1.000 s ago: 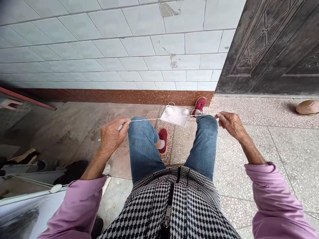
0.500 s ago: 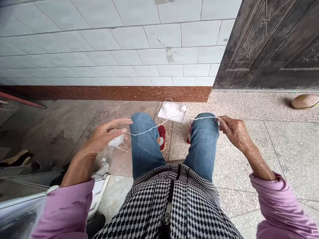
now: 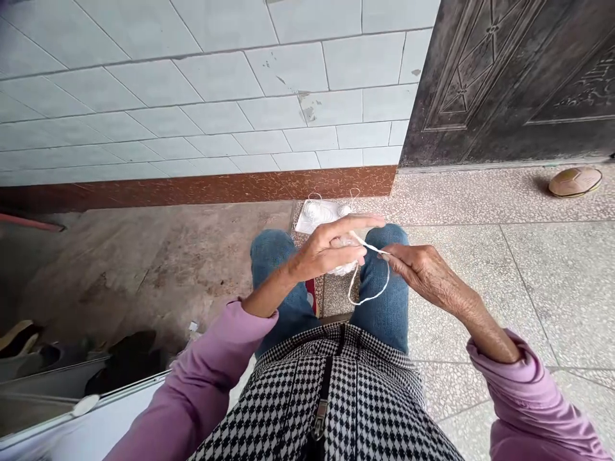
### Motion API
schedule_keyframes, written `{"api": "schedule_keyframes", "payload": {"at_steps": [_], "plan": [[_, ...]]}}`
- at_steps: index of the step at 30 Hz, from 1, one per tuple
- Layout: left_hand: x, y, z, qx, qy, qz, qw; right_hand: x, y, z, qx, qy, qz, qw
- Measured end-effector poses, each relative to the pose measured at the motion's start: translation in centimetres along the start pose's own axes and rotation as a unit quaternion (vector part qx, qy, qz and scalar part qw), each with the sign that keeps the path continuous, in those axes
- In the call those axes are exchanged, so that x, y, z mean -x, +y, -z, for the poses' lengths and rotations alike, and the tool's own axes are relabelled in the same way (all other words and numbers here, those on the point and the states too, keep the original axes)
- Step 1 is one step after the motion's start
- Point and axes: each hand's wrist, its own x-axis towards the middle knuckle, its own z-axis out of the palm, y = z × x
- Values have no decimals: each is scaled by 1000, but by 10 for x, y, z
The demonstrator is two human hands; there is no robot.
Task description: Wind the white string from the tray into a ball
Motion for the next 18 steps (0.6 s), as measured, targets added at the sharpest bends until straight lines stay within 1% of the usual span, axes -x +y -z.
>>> {"api": "schedule_keyframes", "payload": {"at_steps": [2,4,7,9,12,13,14,15,18], "plan": [[-7,-7,-1,13,-6,1,1000,0,1,0,-33,-28,-14,999],[-6,-14,3,39,-19,10,999,-1,3,-2,-62,-34,-31,997],[1,-23,9,66,-29,12,997,-7,3,-11,-102,-2,-31,994],[8,-24,14,67,-4,6,998,-14,0,-16,-145,36,-18,989],[16,-19,23,77,82,3,994,-23,-6,-21,-233,89,-25,968],[18,-18,25,79,100,9,992,-25,-8,-23,-266,99,-33,958],[19,-16,27,80,100,16,992,-26,-9,-25,-300,105,-41,947],[19,-15,27,77,87,21,993,-27,-10,-28,-332,103,-46,936],[15,-14,20,59,30,3,998,-31,-12,-41,-408,71,-48,909]]}}
